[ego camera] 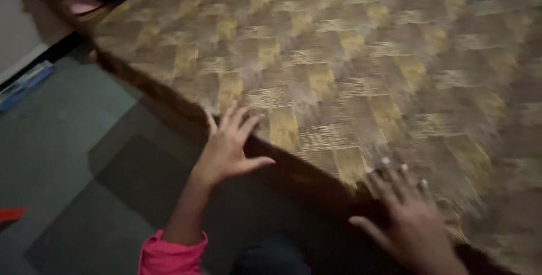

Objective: The person kneels beside a bed and tucks a patterned bedsheet under the mattress along the side and corner edges. They repeatedly pull, fold, and smooth the sheet to secure it tightly around the mattress.

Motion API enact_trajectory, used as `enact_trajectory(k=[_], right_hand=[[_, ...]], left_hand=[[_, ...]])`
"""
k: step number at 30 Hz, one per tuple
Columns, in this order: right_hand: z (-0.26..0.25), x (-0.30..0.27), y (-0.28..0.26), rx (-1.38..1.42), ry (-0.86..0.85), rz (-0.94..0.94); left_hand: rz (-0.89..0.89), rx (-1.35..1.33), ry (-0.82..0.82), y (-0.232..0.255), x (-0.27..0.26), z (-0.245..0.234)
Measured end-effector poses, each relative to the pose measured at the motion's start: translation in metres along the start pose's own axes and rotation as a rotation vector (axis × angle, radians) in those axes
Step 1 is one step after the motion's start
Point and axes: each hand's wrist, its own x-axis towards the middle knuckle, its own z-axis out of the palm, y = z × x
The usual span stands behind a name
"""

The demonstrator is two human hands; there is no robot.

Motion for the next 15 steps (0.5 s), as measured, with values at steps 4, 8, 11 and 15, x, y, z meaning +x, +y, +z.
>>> enact_trajectory(k=[4, 8, 11, 15], right_hand=[[-0.036, 0.009, 0.078, 0.022, -0.2, 0.234], [-0.029, -0.016, 0.108, -0.12, -0.43, 0.431], [-0.02, -0.051, 0.09, -0.145, -0.26, 0.291], [-0.022, -0.071, 0.081, -0.165, -0.149, 0.289]], left_hand=[[0.175, -0.12, 0.007, 0.066, 0.039, 0.015], [0.337, -0.196, 0.019, 0.111, 0.083, 0.07], [0.383, -0.143, -0.158, 0.107, 0.095, 0.087], [0.422, -0.02, -0.011, 0.114, 0.084, 0.091]])
